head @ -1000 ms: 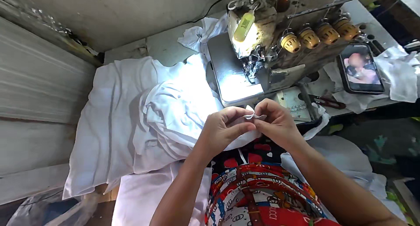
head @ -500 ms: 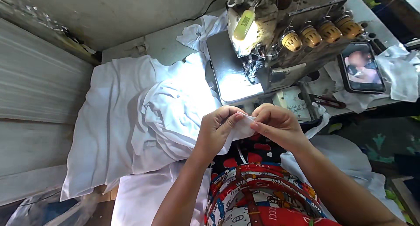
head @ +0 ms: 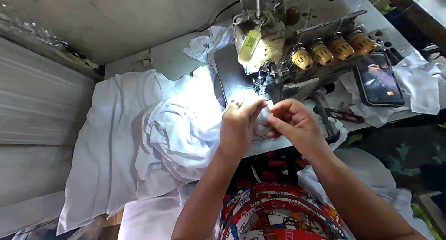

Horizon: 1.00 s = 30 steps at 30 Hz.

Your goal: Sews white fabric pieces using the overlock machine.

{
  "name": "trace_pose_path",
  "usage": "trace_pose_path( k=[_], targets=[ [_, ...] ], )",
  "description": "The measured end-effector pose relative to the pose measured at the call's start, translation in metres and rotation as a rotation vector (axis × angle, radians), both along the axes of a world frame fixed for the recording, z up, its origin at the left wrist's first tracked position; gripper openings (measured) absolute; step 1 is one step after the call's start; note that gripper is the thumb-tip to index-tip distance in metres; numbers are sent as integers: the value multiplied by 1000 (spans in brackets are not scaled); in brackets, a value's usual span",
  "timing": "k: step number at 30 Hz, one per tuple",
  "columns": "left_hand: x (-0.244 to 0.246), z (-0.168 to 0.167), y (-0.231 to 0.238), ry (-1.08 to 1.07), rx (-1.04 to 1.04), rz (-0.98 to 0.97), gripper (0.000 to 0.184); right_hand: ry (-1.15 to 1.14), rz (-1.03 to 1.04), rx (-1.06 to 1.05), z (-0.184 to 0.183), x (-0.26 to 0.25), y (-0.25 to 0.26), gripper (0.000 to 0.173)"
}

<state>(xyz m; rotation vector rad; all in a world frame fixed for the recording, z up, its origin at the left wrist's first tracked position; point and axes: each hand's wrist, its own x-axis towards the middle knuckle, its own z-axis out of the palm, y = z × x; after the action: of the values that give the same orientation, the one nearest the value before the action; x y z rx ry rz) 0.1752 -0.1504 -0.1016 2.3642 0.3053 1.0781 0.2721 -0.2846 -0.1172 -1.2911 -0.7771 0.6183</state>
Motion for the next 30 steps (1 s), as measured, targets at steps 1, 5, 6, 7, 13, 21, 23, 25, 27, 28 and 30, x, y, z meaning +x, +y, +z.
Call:
trace_pose_path(
  k=[1,5,6,7,13,21,23,25,27,28,30],
  targets=[
    [9,-8,3,36,14,-5,12,-24,-46,-41,-5,3,0,17],
    [22,-19,0,88,9,35,9,-79,-103,-90,-23,8,-4,11],
    [19,-19,-1,106,-8,37,9,-80,-96,-84,-24,6,-6,9],
    [15,-18,-3,143,-23,32,9,-92,-86,-74,-25,4,-8,7],
    [5,-11,8,287,-50,-28,18,-501,-152,-96,-30,19,1,22],
    [27,-7,40,291,-80,-52,15,-649,-177,-190,-35,22,4,30],
    [39,-4,53,305,-75,-3,18,-631,-149,-196,-35,22,2,32],
    [52,2,62,347,-52,72,22,-624,-123,-209,-33,21,1,32],
    [60,3,68,379,-36,119,27,-620,-96,-209,-31,20,0,31],
    [61,1,71,370,-29,124,29,-618,-80,-200,-29,19,-1,31],
    [57,4,72,384,-88,133,31,-619,-38,-165,-26,16,-1,30]
  ],
)
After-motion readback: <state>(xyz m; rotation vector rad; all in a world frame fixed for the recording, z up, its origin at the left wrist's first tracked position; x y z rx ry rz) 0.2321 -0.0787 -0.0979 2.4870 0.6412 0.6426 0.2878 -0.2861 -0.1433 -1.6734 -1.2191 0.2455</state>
